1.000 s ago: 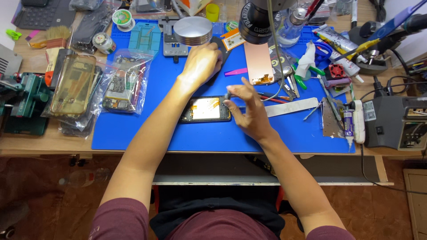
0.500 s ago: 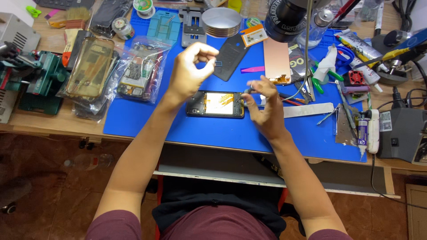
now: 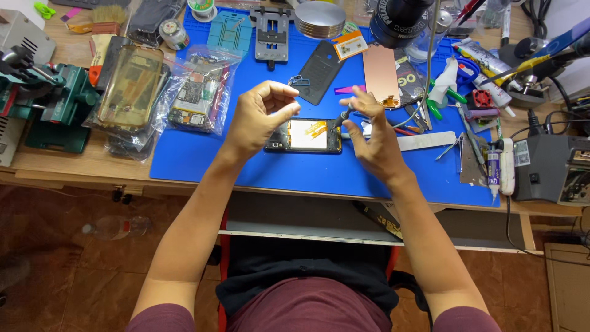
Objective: The person works on a disassembled smartphone on a blue mat, using a soldering iron and tweezers to manipulate small components on the motherboard. They repeatedly heat and adjust parts while handling the device and tools.
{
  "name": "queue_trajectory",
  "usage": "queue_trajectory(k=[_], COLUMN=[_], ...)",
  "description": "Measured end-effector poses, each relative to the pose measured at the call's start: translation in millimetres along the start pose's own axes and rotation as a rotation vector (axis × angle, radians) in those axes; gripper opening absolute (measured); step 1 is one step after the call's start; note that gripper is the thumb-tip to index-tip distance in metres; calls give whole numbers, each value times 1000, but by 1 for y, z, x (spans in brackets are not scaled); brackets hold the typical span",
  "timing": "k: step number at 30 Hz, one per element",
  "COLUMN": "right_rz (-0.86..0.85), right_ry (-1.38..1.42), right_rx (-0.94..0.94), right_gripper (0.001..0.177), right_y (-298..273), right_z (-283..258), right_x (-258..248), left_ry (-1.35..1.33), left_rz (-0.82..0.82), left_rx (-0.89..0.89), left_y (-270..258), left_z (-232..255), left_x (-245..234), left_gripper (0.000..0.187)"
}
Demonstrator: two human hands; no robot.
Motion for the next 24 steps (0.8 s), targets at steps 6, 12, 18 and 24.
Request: queue_trajectory(k=[6, 12, 18, 24], right_rz=[-26, 9, -2, 263], right_ry=[31, 20, 124, 366], right_rx=[40, 132, 150, 60], right_gripper=[29, 39, 54, 60], right_y=[2, -2, -4, -11], right_z=[1, 14, 13, 5], right_x=[8, 8, 13, 2], left_ry=[-81, -155, -208, -242], left_rz=[-54, -121, -141, -146], left_rx=[-14, -43, -71, -113], left_y=[-2, -7, -12, -9], left_z=[-14, -22, -33, -56], left_x=[14, 37, 49, 51], left_gripper=[27, 22, 20, 33])
Point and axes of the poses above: each hand's wrist, its own y-axis towards the middle knuckle, its own x-axis out of the palm, z = x × y, the point moved 8 cm from there along y, towards the middle knuckle, and after that the axes turned 6 degrees about -z, right-handed, at the moved point
